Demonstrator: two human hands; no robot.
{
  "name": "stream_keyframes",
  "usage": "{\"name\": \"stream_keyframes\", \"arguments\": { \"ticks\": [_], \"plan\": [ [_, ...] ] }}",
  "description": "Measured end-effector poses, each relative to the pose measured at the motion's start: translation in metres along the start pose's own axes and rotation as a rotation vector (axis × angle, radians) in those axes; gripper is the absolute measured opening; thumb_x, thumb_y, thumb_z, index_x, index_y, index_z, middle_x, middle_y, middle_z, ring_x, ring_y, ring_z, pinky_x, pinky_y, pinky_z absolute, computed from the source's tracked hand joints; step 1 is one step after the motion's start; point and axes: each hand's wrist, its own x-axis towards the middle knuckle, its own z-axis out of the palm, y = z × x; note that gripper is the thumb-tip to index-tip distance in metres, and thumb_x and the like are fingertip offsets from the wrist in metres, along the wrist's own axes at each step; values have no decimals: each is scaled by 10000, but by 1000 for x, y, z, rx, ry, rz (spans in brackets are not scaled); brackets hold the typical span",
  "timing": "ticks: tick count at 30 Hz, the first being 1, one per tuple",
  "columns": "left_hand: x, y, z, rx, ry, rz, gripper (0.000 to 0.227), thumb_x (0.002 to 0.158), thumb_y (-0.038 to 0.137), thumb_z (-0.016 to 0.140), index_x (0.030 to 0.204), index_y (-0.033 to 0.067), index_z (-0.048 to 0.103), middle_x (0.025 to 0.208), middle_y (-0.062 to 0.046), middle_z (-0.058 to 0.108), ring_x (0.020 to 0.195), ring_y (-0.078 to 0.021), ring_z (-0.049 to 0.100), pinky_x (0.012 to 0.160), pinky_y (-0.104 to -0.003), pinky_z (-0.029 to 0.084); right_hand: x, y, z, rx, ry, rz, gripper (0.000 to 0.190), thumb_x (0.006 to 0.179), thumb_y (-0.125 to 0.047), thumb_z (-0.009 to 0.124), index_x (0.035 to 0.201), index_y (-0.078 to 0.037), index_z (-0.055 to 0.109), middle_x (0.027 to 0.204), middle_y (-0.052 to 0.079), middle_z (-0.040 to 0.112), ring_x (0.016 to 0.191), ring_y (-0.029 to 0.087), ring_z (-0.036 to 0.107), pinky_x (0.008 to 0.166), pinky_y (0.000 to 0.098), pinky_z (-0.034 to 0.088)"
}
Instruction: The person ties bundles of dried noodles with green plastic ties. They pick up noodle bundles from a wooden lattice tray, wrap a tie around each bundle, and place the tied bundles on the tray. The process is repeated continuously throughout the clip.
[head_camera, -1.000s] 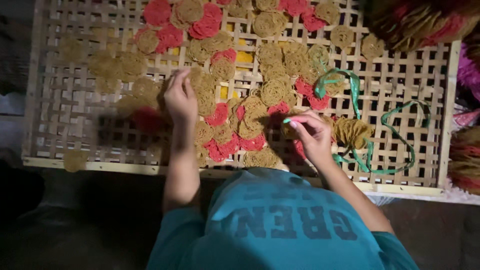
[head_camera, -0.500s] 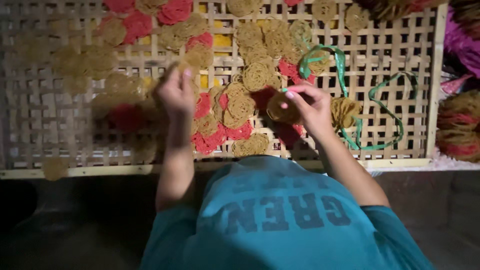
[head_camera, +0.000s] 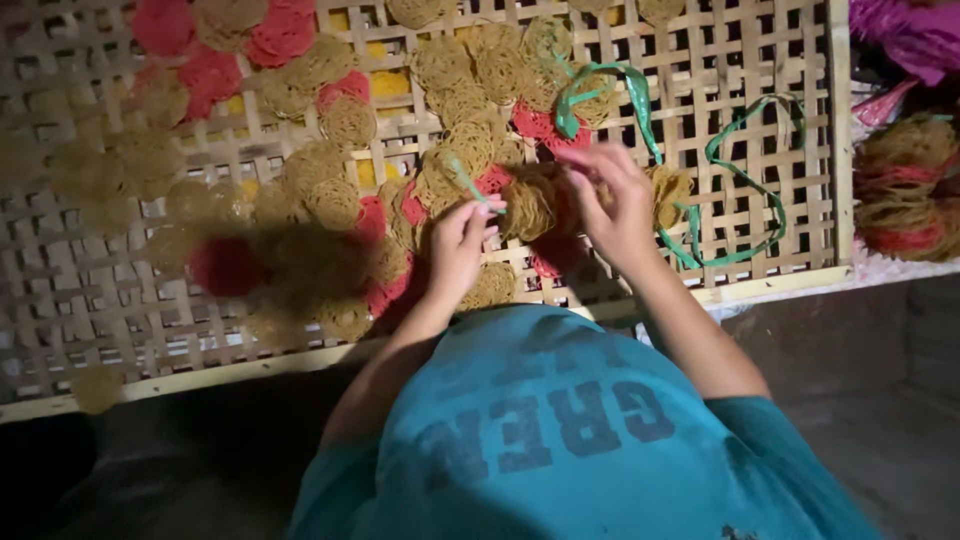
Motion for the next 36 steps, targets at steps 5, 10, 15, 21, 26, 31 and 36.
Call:
{"name": "stream_keyframes", "arguments": {
  "ticks": [5,10,15,21,26,31,36],
  "plan": [
    [0,-15,-2,-131,46,-76,287,1079,153,502,1209,-50,657,1233,-124,711,1105,-217,712,914,-345,613,-56,9,2,-417,-61,-177,555,756,50,668,1252,-185,750,1115,110,598,1097,301,511,954,428,388],
    [4,-18,-6,-152,42,-98,264,1084,164,514,1166,-34,668,1210,-122,722,1064,-193,717,882,-327,598,-72,16,14,-307,-162,-285,640,774,30,686,1368,-205,640,1251,88,631,1120,300,525,1002,437,355],
    [4,-20,-9,-140,70,-125,237,1073,164,537,1117,-15,686,1166,-70,726,964,-93,668,820,-263,562,-70,20,13,-258,-225,-303,698,731,78,656,1400,-110,597,1415,34,642,1101,287,564,1008,423,366],
    [4,-23,-10,-188,44,-78,234,1093,152,563,1125,-37,698,910,-3,613,785,-41,526,711,-223,483,-69,32,11,-328,-182,-344,449,734,52,679,1150,-91,587,1409,-3,662,1072,282,563,945,447,352],
    [5,-24,-9,-202,35,-84,235,1089,159,556,1132,-29,690,986,-19,671,836,-46,566,738,-223,505,-67,36,5,-325,-209,-258,556,752,41,651,1286,-101,592,1302,53,648,1108,309,530,964,455,365],
    [7,-20,-6,-180,50,-77,243,1065,159,544,1167,-10,686,1119,-48,722,944,-89,659,809,-248,564,-61,23,7,-449,-148,-321,550,810,-40,688,1329,-217,652,1358,114,588,1138,333,499,964,460,365],
    [1,7,4,-83,65,-27,213,1057,124,563,1154,-4,703,1190,-70,739,989,-144,678,806,-295,561,-45,4,14,-509,-65,-319,483,856,-31,654,1286,-249,687,1415,89,575,1198,313,508,1006,464,372]
  ]
}}
